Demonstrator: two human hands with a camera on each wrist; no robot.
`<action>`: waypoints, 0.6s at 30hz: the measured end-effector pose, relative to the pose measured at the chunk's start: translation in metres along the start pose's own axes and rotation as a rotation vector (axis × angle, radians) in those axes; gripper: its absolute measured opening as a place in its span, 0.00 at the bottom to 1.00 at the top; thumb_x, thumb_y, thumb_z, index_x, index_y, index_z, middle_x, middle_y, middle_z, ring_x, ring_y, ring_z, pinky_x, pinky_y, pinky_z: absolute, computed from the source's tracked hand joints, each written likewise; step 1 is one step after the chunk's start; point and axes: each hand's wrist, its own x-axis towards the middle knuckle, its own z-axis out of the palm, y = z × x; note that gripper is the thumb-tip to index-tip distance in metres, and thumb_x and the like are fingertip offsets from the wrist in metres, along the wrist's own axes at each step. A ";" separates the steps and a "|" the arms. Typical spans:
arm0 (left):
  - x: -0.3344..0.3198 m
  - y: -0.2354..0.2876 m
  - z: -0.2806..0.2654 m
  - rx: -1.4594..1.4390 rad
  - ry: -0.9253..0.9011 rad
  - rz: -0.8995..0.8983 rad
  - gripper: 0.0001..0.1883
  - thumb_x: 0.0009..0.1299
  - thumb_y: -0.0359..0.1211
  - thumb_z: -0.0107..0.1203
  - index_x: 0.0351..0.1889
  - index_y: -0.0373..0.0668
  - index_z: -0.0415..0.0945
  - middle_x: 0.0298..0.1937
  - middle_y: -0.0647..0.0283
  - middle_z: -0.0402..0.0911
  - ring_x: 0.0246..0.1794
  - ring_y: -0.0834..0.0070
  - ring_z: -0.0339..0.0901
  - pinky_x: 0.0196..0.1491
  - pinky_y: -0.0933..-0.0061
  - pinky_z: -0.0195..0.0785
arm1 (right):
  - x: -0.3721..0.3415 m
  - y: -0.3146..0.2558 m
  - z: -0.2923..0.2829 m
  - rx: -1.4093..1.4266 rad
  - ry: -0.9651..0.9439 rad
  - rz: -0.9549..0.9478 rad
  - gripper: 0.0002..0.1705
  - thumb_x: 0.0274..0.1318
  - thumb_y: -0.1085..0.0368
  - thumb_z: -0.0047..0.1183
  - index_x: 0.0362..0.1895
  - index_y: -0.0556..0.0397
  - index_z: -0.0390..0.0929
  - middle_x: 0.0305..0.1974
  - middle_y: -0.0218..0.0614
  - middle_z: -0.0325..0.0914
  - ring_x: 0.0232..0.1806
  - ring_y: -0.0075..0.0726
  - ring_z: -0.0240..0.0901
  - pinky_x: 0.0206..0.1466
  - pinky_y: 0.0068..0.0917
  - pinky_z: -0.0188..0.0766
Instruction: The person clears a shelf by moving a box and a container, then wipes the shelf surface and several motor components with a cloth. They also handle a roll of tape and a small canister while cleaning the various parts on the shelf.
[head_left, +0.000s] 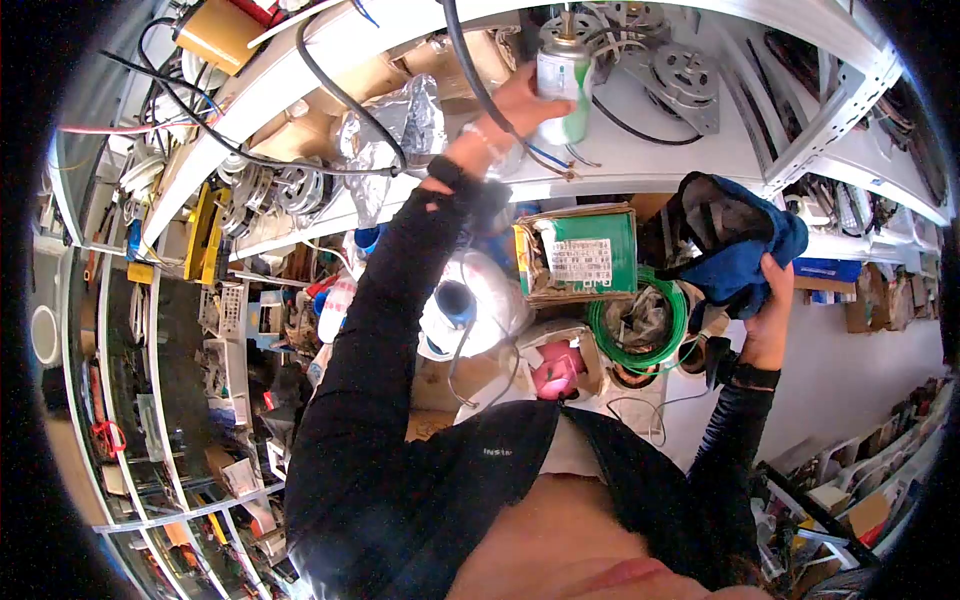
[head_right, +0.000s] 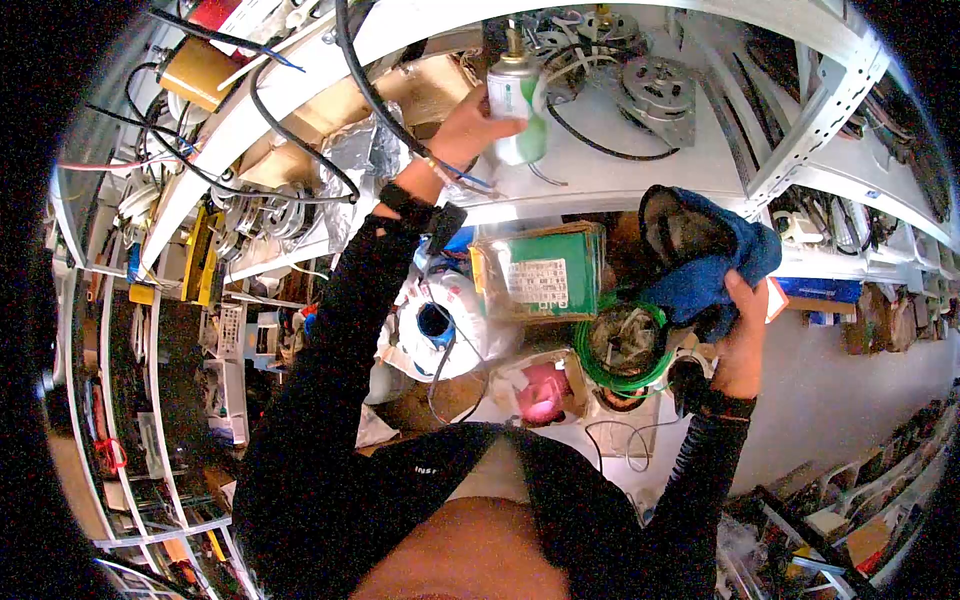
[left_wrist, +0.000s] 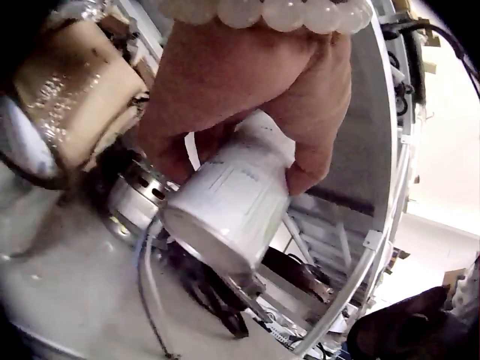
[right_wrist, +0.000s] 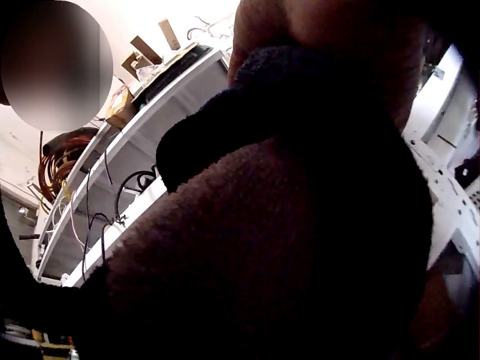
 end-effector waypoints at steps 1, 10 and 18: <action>0.010 -0.001 0.009 0.027 0.069 -0.003 0.38 0.49 0.37 0.72 0.55 0.31 0.66 0.49 0.55 0.78 0.48 0.70 0.76 0.52 0.71 0.70 | -0.002 0.001 -0.001 0.007 0.001 0.016 0.32 0.51 0.61 0.56 0.61 0.55 0.65 0.53 0.39 0.72 0.54 0.39 0.71 0.58 0.35 0.68; 0.081 -0.017 0.075 0.742 0.061 -0.111 0.53 0.39 0.48 0.74 0.59 0.28 0.60 0.51 0.44 0.76 0.53 0.51 0.75 0.56 0.66 0.68 | -0.034 0.009 -0.013 0.044 0.057 0.010 0.36 0.51 0.65 0.53 0.65 0.51 0.57 0.57 0.41 0.69 0.57 0.40 0.68 0.62 0.38 0.64; 0.087 -0.048 0.097 0.778 -0.051 -0.099 0.47 0.44 0.49 0.73 0.57 0.31 0.66 0.54 0.44 0.76 0.54 0.53 0.75 0.58 0.61 0.66 | -0.045 0.015 -0.032 0.062 0.100 0.009 0.34 0.49 0.69 0.58 0.62 0.56 0.63 0.53 0.38 0.71 0.52 0.37 0.70 0.56 0.33 0.68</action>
